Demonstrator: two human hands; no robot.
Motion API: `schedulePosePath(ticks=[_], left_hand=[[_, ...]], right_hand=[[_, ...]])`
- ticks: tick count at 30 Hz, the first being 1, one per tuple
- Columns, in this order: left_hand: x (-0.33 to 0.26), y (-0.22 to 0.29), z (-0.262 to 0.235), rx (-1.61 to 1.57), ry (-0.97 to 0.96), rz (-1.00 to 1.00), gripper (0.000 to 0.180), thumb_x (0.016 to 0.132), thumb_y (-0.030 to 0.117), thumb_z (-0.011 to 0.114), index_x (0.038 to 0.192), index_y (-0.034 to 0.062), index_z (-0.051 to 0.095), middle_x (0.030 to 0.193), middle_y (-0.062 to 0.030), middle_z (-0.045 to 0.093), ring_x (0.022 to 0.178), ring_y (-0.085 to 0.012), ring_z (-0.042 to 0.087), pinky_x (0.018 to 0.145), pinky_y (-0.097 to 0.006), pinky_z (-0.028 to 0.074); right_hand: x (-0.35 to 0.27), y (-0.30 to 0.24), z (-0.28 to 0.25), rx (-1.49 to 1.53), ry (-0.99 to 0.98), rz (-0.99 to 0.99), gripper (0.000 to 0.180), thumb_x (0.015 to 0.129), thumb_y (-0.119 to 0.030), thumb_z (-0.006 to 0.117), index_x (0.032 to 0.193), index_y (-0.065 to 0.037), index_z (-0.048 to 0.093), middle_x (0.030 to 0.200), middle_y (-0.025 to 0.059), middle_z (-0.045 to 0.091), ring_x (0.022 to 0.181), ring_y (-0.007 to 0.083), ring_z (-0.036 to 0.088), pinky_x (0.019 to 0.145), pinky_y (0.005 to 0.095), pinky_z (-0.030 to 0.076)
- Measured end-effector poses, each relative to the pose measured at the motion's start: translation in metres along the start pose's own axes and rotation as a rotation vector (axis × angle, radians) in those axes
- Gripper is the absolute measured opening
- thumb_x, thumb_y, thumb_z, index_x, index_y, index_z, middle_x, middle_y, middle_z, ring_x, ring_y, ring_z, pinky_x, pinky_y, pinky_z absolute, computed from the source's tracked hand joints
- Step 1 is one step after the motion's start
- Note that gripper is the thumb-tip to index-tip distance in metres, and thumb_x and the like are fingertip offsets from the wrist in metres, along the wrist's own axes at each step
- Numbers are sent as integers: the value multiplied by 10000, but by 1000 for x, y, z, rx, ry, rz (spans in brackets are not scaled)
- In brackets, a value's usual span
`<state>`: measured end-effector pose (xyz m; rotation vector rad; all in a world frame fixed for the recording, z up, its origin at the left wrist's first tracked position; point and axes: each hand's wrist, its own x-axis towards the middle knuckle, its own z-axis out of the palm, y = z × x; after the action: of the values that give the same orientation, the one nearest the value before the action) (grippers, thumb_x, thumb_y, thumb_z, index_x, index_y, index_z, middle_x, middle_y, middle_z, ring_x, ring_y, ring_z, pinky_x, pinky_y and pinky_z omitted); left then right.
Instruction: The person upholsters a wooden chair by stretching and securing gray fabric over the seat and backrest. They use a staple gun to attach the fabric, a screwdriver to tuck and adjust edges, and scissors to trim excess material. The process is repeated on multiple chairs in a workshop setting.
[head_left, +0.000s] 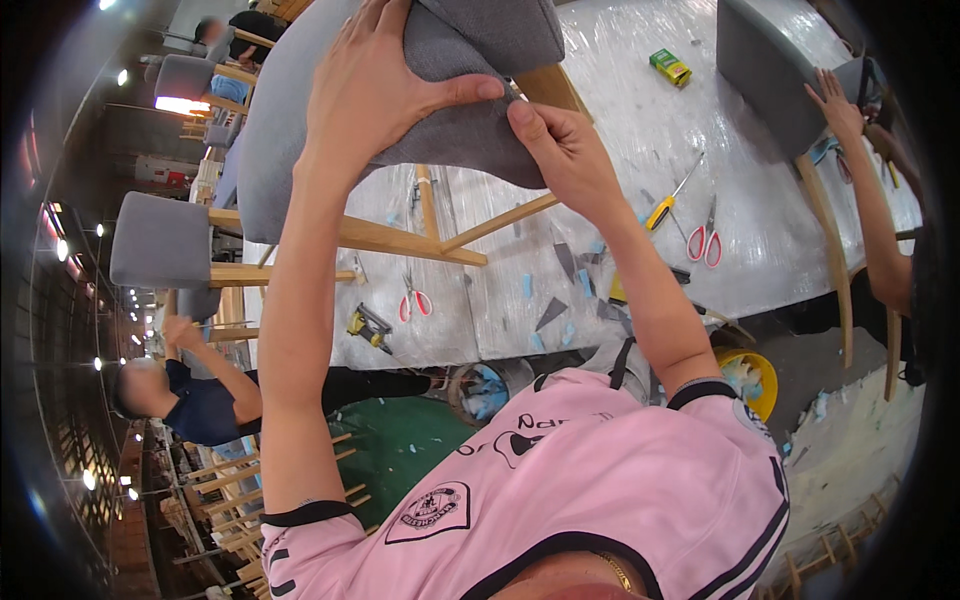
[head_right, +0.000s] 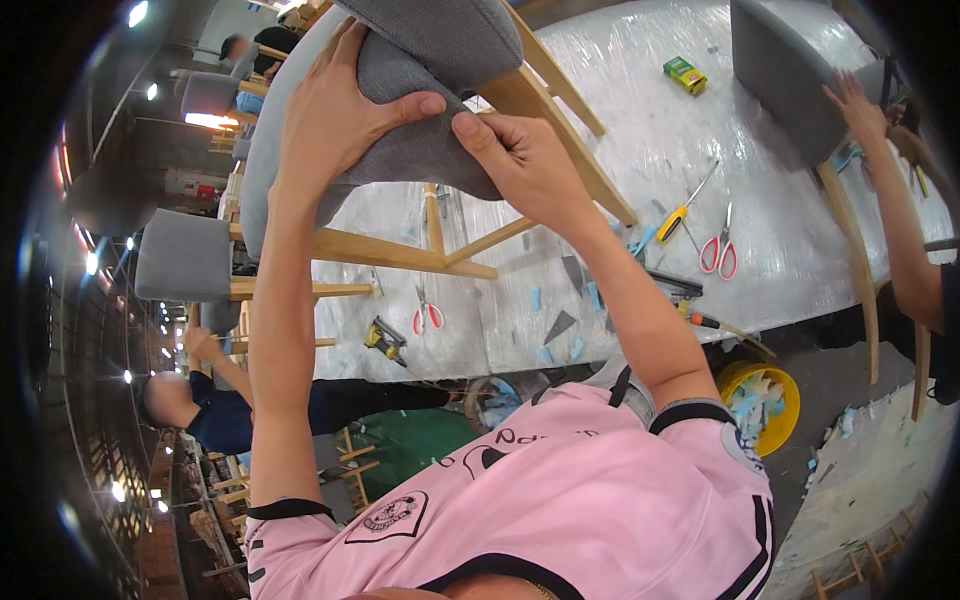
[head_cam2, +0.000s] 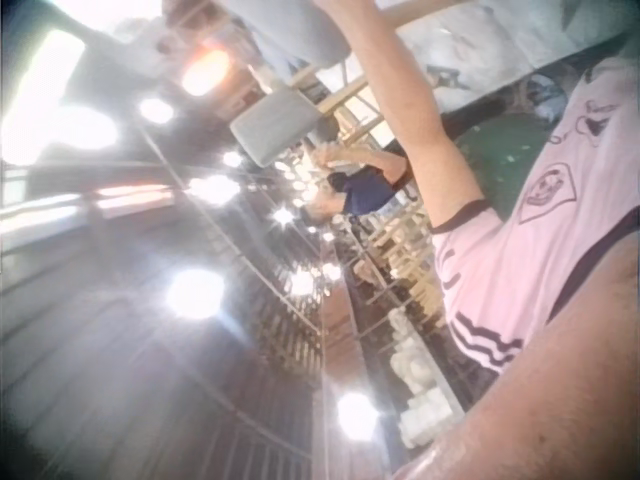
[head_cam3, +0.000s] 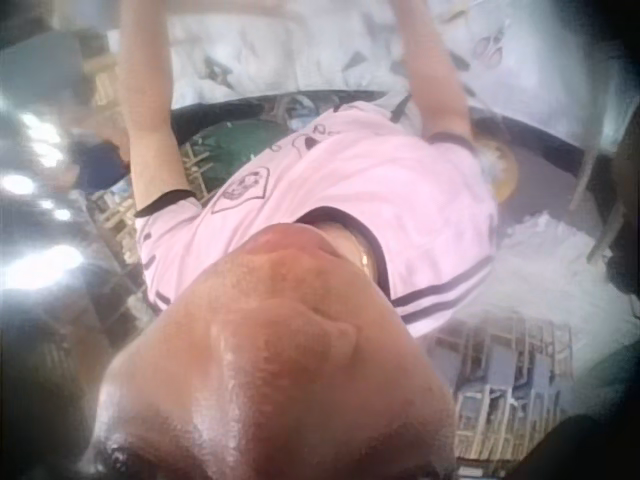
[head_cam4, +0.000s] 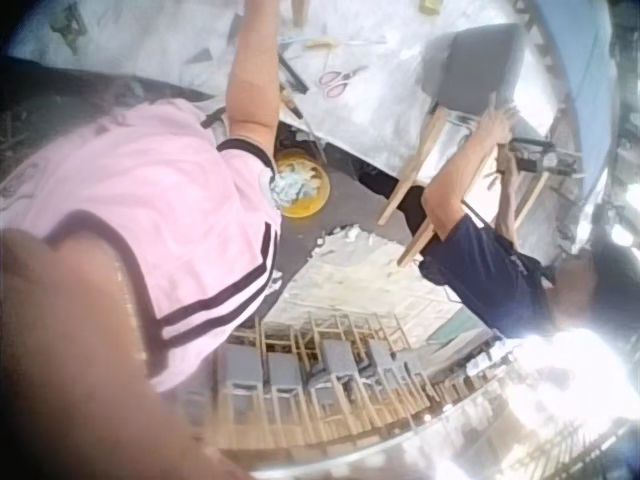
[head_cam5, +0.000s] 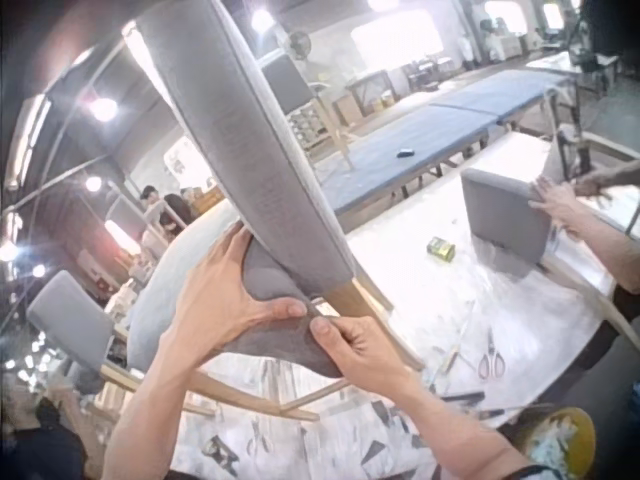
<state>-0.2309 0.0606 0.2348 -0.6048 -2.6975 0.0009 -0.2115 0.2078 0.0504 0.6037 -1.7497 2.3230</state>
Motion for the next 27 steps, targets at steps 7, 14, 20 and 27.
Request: schedulePosePath(ticks=[7,14,20,27], left_hand=[[-8,-14,24,155,136,95,1179,608,752,844,1455,0,516,1446,-214,576,1300,-380,592,1054,-457,501],[-12,-11,26,141,236,132,1106,632,723,849,1439,29,546,1457,-187,576,1298,-369,594,1066,-444,493],[-115,10,91,-436,484,137,564,833,266,839,1306,39,632,1402,-162,597,1321,-350,549,1138,-513,389],[-104,54,183,-2593,438,-372,758,932,384,768,1522,120,373,1464,-25,502,1390,-192,453,1193,-430,380]], right_hand=[[14,7,-27,-164,-175,-121,513,1067,-431,573,827,17,644,600,56,475,570,144,413,544,338,358],[26,14,-33,-252,-202,-179,508,1068,-399,572,774,14,598,594,96,447,543,192,394,527,360,349],[23,25,-36,-252,-133,-246,520,1069,-370,578,717,6,518,575,83,382,526,182,352,508,360,302],[23,30,-30,-218,-121,-226,537,1062,-369,600,701,17,508,566,16,357,555,108,336,502,338,273]])
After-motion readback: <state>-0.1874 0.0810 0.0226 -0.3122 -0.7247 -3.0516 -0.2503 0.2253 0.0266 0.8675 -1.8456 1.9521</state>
